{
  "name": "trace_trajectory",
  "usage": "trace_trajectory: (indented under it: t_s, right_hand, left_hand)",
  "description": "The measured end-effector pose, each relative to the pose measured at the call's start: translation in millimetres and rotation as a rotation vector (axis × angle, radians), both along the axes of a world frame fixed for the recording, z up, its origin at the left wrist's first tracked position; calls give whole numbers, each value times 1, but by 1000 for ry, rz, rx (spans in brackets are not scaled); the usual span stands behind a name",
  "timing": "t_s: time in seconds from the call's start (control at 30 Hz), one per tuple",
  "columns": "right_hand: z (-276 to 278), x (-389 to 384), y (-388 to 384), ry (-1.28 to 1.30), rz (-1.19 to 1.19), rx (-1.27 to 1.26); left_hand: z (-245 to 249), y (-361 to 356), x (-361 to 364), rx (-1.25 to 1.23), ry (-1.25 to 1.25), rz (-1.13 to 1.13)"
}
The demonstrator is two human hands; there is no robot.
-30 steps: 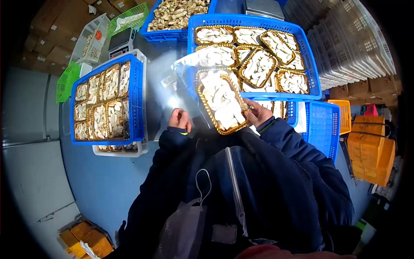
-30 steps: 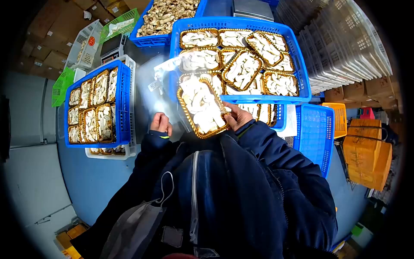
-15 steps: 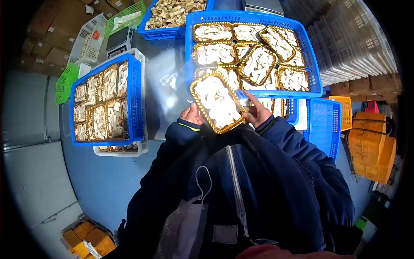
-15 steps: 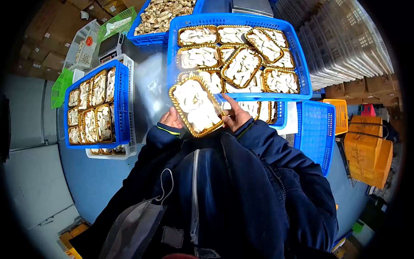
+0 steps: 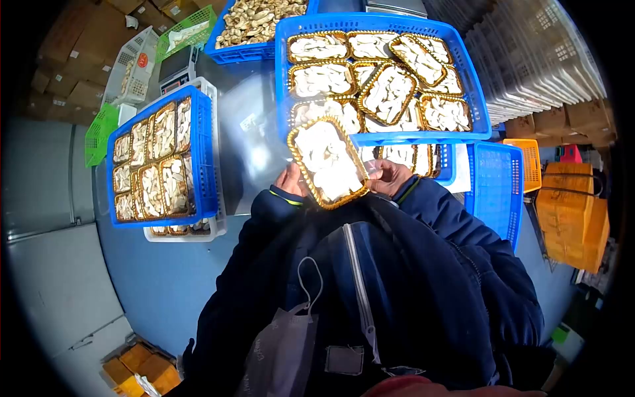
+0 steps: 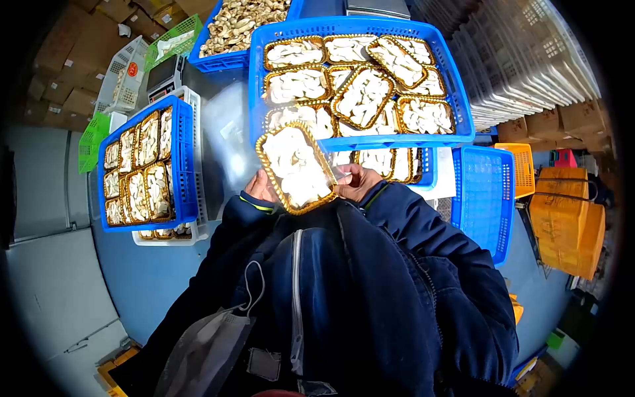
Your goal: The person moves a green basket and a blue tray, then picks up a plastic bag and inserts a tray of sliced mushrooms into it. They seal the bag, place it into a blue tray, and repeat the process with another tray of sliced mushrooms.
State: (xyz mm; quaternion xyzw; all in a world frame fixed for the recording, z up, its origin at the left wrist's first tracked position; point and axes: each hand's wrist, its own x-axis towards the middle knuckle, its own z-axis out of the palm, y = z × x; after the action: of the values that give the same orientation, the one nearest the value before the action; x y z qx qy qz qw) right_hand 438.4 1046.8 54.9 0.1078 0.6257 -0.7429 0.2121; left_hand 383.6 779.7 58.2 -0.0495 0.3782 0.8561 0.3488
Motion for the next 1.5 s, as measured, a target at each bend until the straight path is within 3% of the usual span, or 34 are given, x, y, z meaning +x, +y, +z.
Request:
trace_trajectory:
  t_s: [0.2, 0.3, 0.33, 0.4, 0.43, 0.5, 0.57, 0.6, 0.7, 0.73, 0.87, 0.97, 1.0, 1.1, 1.13, 1.23, 1.27, 1.3, 1.43, 1.5]
  right_hand:
    - [1, 5, 1, 30, 3, -29]
    - [-3, 8, 5, 5, -101, -96]
    - [11, 9, 4, 20, -74, -75]
    - [6, 15, 12, 0, -25, -103]
    - [2, 19, 15, -10, -3, -118]
    - [8, 30, 10, 8, -56, -25]
    - [16, 41, 7, 172, -61, 363]
    - [21, 46, 9, 221, -60, 439]
    - [10, 57, 22, 702, 26, 760]
    - [11, 61, 26, 642, 59, 677]
    - [18, 71, 42, 586, 360, 780]
    - [20, 81, 44, 719, 327, 710]
    - [23, 84, 49, 571, 401, 667]
    - [41, 90, 47, 518, 313, 616]
    - [25, 91, 55, 440, 366, 519]
    - [19, 98, 64, 246, 32, 294]
    - [-19, 96, 73, 227, -67, 7]
    - [-8, 91, 75, 120, -161, -130]
    - [31, 92, 73, 155, -306, -174]
    - [16, 102, 75, 39, -569, -178]
  left_hand:
    - [8, 12, 4, -13, 50, 36]
    - [-24, -10, -1, -375, 301, -177]
    - [-22, -3, 1, -145, 69, -93]
    - [-16, 5, 5, -131, 489, -98]
    - [-29, 5, 3, -151, 480, -147]
    - [-55, 3, -1, -192, 465, -247]
    - [-25, 17, 4, 23, -23, -256]
    - [-12, 16, 7, 19, -13, -301]
    - [-8, 27, 9, 40, 73, -406]
    - [-7, 30, 10, 47, 102, -438]
    - [-14, 38, 13, 38, 269, -529]
    - [-19, 43, 11, 0, 436, -621]
    - [-20, 47, 9, 29, 452, -658]
    - [-34, 52, 1, -30, 609, -721]
    - [-36, 55, 6, 7, 555, -631]
    - [-20, 74, 2, 81, 529, -564]
    - [-15, 83, 1, 65, 558, -535]
    - [-8, 91, 2, 156, 420, -540]
    - [15, 138, -5, 188, 463, -472]
    - [25, 162, -6, 195, 443, -482]
